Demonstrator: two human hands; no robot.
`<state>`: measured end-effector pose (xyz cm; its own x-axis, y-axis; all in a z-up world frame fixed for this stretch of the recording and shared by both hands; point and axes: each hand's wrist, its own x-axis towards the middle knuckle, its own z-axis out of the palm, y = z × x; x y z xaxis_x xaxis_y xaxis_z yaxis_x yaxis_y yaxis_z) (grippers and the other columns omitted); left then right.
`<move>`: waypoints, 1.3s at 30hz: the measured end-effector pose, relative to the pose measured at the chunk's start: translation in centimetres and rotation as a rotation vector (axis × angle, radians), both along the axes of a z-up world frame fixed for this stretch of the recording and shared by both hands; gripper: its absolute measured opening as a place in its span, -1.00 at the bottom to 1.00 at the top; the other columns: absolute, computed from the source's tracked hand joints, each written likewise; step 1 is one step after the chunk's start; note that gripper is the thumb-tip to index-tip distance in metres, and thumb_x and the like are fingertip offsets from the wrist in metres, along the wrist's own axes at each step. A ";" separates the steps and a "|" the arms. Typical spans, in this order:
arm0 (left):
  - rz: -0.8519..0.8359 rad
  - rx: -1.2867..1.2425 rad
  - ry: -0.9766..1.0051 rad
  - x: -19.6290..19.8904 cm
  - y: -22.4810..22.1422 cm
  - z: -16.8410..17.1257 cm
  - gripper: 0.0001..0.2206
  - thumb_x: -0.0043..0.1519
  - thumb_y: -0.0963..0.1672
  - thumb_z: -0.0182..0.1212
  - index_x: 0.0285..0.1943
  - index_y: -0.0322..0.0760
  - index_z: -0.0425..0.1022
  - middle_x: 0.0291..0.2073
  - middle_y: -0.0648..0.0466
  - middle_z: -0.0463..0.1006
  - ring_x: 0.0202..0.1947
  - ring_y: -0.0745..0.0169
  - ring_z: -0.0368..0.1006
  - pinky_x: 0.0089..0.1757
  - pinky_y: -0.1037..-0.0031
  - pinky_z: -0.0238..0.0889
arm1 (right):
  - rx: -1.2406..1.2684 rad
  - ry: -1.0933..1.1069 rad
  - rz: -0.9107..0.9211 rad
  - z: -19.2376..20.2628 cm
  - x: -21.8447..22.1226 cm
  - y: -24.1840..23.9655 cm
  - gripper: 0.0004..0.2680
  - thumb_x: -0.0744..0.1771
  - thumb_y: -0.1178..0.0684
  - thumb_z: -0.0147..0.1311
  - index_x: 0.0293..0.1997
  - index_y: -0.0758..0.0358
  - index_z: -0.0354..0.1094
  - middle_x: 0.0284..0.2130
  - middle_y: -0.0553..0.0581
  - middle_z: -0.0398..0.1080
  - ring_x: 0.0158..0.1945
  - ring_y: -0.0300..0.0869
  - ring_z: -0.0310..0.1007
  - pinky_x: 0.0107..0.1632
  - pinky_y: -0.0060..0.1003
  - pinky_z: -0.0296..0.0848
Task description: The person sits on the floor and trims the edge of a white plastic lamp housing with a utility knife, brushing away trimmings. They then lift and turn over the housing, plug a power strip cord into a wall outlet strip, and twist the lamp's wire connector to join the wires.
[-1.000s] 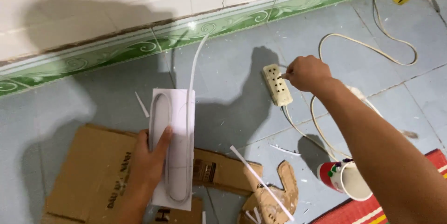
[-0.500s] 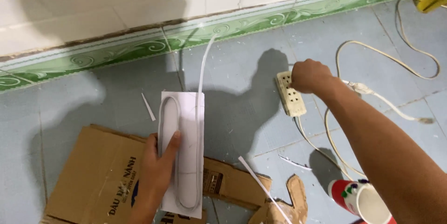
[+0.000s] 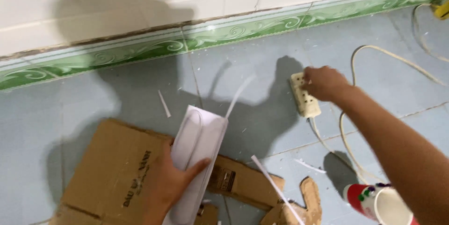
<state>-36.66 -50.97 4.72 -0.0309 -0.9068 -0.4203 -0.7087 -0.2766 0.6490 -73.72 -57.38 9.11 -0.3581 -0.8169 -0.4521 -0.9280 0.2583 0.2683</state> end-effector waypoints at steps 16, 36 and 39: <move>-0.257 -0.584 -0.550 9.8 5.7 -8.2 -0.50 0.03 0.19 -0.03 -0.08 -0.14 0.34 -0.23 0.03 0.35 -0.29 -0.03 0.34 -0.29 0.22 0.28 | -0.026 0.212 -0.195 -15.4 -23.3 25.7 -0.53 0.19 -0.32 0.06 0.12 0.08 0.22 -0.12 0.01 0.45 -0.23 -0.27 0.58 -0.08 -0.40 0.58; -0.292 -0.891 -0.308 -1.5 2.8 -8.5 -0.79 -0.02 -0.22 0.11 -0.20 -0.24 0.46 -0.20 0.07 0.35 -0.24 0.07 0.21 -0.19 0.29 0.13 | -0.800 -0.744 -0.410 1.6 -9.0 19.6 -0.78 0.34 0.33 -0.03 0.09 0.57 0.18 -0.53 0.55 0.24 -0.60 0.18 0.21 -0.60 -0.01 0.27; -0.362 -0.818 -0.320 -1.4 3.1 -8.1 -0.81 0.06 -0.19 0.05 -0.16 -0.23 0.43 -0.17 0.04 0.31 -0.25 0.05 0.29 -0.20 0.28 0.14 | -0.613 -0.774 -0.681 6.5 1.4 18.7 -0.86 0.38 0.26 -0.20 -0.05 0.59 0.23 -0.35 0.50 0.19 -0.29 0.20 0.21 -0.19 0.15 0.33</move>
<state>-38.03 -47.90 -3.39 -0.3615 -0.8816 0.3035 -0.8400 0.4492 0.3044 -72.33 -38.72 15.63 -0.6053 -0.7199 -0.3397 -0.4124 0.6486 -0.6397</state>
